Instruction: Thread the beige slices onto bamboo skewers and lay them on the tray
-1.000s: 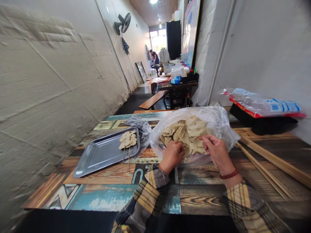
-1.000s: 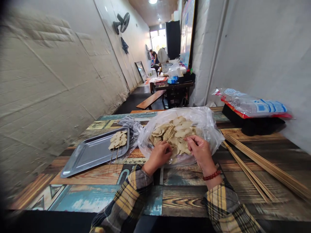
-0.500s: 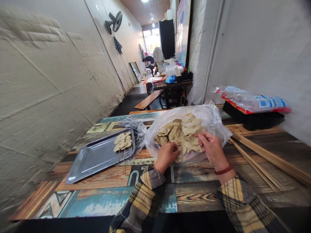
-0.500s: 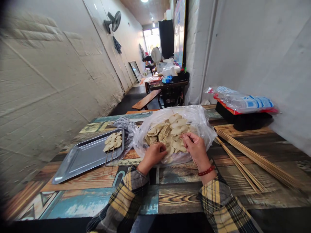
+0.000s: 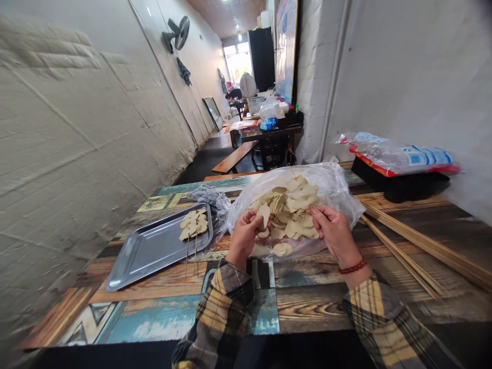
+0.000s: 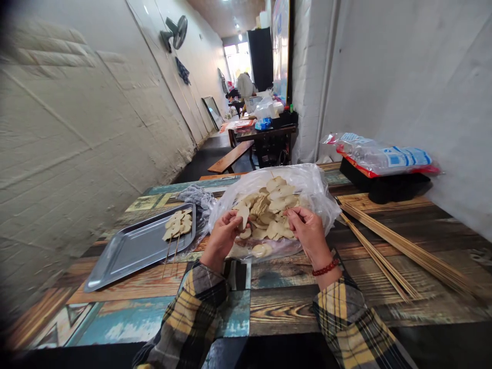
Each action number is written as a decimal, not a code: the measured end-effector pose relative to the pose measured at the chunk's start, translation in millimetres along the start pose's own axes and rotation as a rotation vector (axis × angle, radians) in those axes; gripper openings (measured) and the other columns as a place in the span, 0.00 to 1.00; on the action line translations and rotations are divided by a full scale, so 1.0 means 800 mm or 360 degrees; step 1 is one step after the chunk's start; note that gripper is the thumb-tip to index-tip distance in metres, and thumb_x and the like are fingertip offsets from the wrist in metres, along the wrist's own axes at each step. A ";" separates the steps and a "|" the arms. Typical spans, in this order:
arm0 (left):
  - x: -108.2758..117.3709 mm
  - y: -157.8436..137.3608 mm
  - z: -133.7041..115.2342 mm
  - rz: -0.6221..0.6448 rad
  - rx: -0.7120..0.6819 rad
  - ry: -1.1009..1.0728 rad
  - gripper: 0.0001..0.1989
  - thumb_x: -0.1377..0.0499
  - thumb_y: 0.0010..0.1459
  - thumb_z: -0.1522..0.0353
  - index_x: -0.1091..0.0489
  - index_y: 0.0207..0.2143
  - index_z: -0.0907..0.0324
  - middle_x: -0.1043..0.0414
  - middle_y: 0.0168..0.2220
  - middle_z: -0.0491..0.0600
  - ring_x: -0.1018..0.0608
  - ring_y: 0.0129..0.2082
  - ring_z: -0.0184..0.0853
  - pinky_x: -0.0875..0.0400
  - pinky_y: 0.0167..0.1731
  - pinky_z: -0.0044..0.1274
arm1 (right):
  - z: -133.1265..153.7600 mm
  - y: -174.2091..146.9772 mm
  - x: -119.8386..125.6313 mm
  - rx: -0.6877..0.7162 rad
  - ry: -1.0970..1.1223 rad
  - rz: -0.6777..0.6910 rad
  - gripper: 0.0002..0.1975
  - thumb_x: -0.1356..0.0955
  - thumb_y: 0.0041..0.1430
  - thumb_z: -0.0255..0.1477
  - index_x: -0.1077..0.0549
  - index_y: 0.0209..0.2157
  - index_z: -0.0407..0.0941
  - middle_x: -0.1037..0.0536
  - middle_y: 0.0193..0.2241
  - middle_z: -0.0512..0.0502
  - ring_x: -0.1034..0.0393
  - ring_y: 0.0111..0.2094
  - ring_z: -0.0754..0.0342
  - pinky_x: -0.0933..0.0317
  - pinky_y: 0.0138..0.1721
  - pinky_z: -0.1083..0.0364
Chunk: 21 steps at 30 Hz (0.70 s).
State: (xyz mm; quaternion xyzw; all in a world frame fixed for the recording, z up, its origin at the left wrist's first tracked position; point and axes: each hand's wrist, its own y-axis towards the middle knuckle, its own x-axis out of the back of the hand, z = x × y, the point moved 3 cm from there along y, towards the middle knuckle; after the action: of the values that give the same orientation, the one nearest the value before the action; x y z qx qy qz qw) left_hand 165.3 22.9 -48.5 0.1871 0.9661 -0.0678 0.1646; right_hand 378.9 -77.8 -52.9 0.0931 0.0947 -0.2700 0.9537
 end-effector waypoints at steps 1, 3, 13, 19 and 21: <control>-0.001 0.000 0.000 0.0010 0.0011 -0.0013 0.22 0.25 0.38 0.61 0.30 0.31 0.60 0.26 0.26 0.44 0.23 0.24 0.31 0.33 0.23 0.20 | 0.001 -0.001 0.000 0.0000 -0.0005 0.0001 0.18 0.26 0.53 0.46 0.23 0.30 0.44 0.36 0.15 0.58 0.49 0.15 0.63 0.55 0.14 0.61; -0.002 -0.001 0.000 0.0029 0.0042 -0.0021 0.21 0.24 0.38 0.61 0.28 0.30 0.61 0.26 0.26 0.45 0.23 0.24 0.30 0.32 0.24 0.19 | 0.002 -0.002 -0.001 -0.0020 -0.0021 0.0029 0.18 0.26 0.53 0.45 0.23 0.29 0.43 0.36 0.15 0.58 0.49 0.15 0.63 0.55 0.15 0.61; 0.007 0.001 0.004 -0.0049 -0.0082 0.0110 0.20 0.26 0.39 0.63 0.22 0.36 0.61 0.22 0.30 0.47 0.26 0.26 0.28 0.35 0.27 0.20 | 0.008 -0.016 -0.015 -0.0204 -0.0314 0.0504 0.21 0.26 0.51 0.48 0.23 0.29 0.43 0.35 0.14 0.56 0.49 0.14 0.63 0.57 0.16 0.60; 0.016 0.003 0.000 -0.0189 -0.0231 0.0063 0.24 0.25 0.38 0.64 0.23 0.40 0.61 0.21 0.35 0.48 0.22 0.32 0.32 0.30 0.35 0.23 | -0.001 -0.021 -0.017 -0.0258 -0.0543 0.0760 0.23 0.28 0.52 0.52 0.24 0.27 0.44 0.34 0.14 0.56 0.47 0.14 0.62 0.54 0.16 0.61; 0.018 0.003 -0.002 -0.0217 -0.0229 -0.0004 0.24 0.26 0.38 0.65 0.24 0.40 0.61 0.21 0.35 0.48 0.22 0.33 0.32 0.30 0.36 0.23 | -0.004 -0.022 -0.017 -0.0254 -0.0623 0.0832 0.23 0.28 0.53 0.52 0.25 0.27 0.44 0.34 0.14 0.56 0.46 0.14 0.62 0.53 0.17 0.60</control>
State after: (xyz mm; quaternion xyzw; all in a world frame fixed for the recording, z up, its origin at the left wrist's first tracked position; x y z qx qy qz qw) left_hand 153.2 30.1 -51.9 0.1086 0.9787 -0.0096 0.1737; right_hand 357.4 -84.8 -55.2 -0.0143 -0.0965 -0.0206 0.9950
